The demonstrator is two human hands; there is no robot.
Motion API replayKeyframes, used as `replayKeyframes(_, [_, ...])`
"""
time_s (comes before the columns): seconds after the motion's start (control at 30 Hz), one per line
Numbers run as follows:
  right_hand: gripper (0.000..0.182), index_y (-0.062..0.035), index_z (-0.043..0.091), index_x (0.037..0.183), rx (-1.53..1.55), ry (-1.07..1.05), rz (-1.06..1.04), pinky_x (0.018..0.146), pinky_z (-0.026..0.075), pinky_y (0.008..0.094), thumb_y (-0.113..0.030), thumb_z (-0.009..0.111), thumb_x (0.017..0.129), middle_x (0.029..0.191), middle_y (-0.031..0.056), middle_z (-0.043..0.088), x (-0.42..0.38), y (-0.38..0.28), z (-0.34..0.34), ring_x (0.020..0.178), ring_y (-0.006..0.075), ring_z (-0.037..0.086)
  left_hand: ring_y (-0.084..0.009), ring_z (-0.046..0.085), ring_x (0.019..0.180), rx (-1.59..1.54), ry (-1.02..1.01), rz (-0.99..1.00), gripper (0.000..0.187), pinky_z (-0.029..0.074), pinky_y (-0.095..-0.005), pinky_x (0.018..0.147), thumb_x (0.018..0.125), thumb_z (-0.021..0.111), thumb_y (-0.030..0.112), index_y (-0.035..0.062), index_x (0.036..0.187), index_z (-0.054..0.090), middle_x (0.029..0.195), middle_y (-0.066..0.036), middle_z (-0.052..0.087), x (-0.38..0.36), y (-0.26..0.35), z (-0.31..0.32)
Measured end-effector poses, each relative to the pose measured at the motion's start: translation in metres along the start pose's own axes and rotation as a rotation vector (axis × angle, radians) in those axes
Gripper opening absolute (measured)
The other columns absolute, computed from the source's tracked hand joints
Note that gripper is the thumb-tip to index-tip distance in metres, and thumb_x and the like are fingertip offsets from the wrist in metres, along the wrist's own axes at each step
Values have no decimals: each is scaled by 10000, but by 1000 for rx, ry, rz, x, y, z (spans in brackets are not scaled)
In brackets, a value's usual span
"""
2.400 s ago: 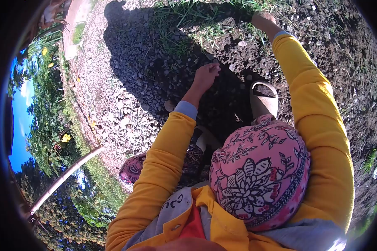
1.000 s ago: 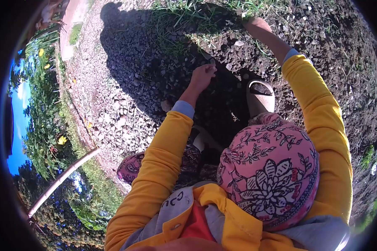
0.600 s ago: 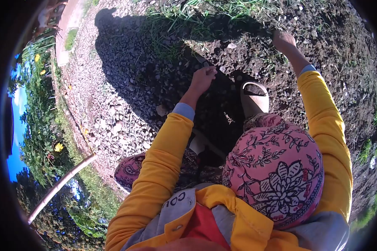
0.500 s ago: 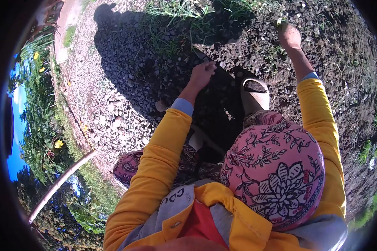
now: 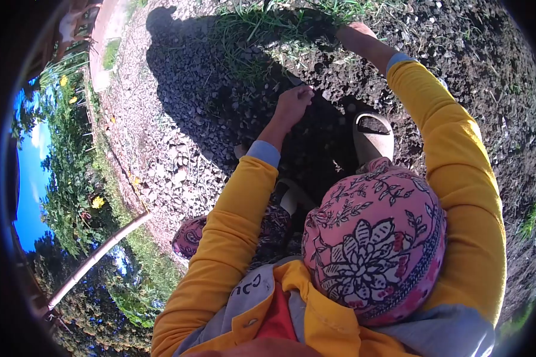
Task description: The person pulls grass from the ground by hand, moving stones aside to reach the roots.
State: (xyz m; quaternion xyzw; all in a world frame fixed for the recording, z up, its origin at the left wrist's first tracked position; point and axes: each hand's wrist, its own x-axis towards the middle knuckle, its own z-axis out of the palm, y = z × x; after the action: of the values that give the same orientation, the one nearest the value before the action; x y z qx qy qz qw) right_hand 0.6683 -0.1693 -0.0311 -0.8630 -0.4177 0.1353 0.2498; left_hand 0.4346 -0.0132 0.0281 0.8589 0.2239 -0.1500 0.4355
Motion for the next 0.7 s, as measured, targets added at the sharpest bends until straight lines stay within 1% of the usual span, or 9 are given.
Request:
replayKeyframes(0.07, [124,-45,576,827,610,135,427,578,445,299,-148,512,803,661,38,567,22,6,15,627,151,565,-152,624,737,21,18,16,297,474,-268,704,850,528,187,-7,1071,571,877,-100,649,0,1,-7])
replayKeyframes(0.1, [179,-49,569,776,817,209,371,560,434,281,-221,532,804,667,26,559,29,4,20,612,107,529,-151,624,737,31,30,27,294,473,-269,704,849,528,186,-3,1069,573,875,-99,649,1,0,-10])
replayKeyframes(0.13, [152,-49,569,753,578,156,524,557,430,260,-196,547,788,687,32,578,38,6,19,601,90,512,-151,624,738,30,37,35,289,474,-269,704,850,527,185,1,1068,576,875,-97,649,2,-1,-14])
replayKeyframes(0.17, [174,-47,575,762,174,49,459,568,437,271,-205,513,800,691,43,586,45,7,18,613,109,531,-151,625,738,26,45,44,285,474,-268,704,851,527,184,5,1066,578,874,-96,649,2,-2,-17])
replayKeyframes(0.23, [235,-42,590,781,-21,6,459,601,452,298,-222,445,823,716,68,606,44,5,13,654,156,568,-150,625,738,5,56,43,276,474,-268,703,852,526,181,10,1062,583,876,-94,649,1,-3,-18])
replayKeyframes(0.33, [319,-42,614,817,176,75,522,678,470,349,-239,365,844,796,107,631,25,1,5,750,240,606,-149,626,736,-18,60,32,270,476,-265,702,854,525,177,9,1057,585,883,-96,647,-3,4,-17])
replayKeyframes(0.4, [345,-51,628,854,-263,-62,369,746,473,385,-243,341,846,875,130,636,28,-5,1,828,291,608,-149,627,734,7,42,34,274,477,-263,702,855,525,178,3,1058,583,889,-97,646,-9,6,-16])
replayKeyframes(0.6, [325,-45,622,884,-78,-5,441,776,463,416,-223,355,834,886,158,627,13,-12,-8,845,315,599,-234,632,813,-31,65,-18,247,474,-306,745,822,549,189,27,997,613,875,-142,646,-6,1,-22])
replayKeyframes(0.7, [299,-40,594,920,-69,82,406,750,466,430,-260,404,851,864,185,616,2,-15,-43,834,341,592,-208,632,769,-105,72,-11,242,473,-300,726,822,547,186,27,993,613,833,-127,648,-2,-1,-23])
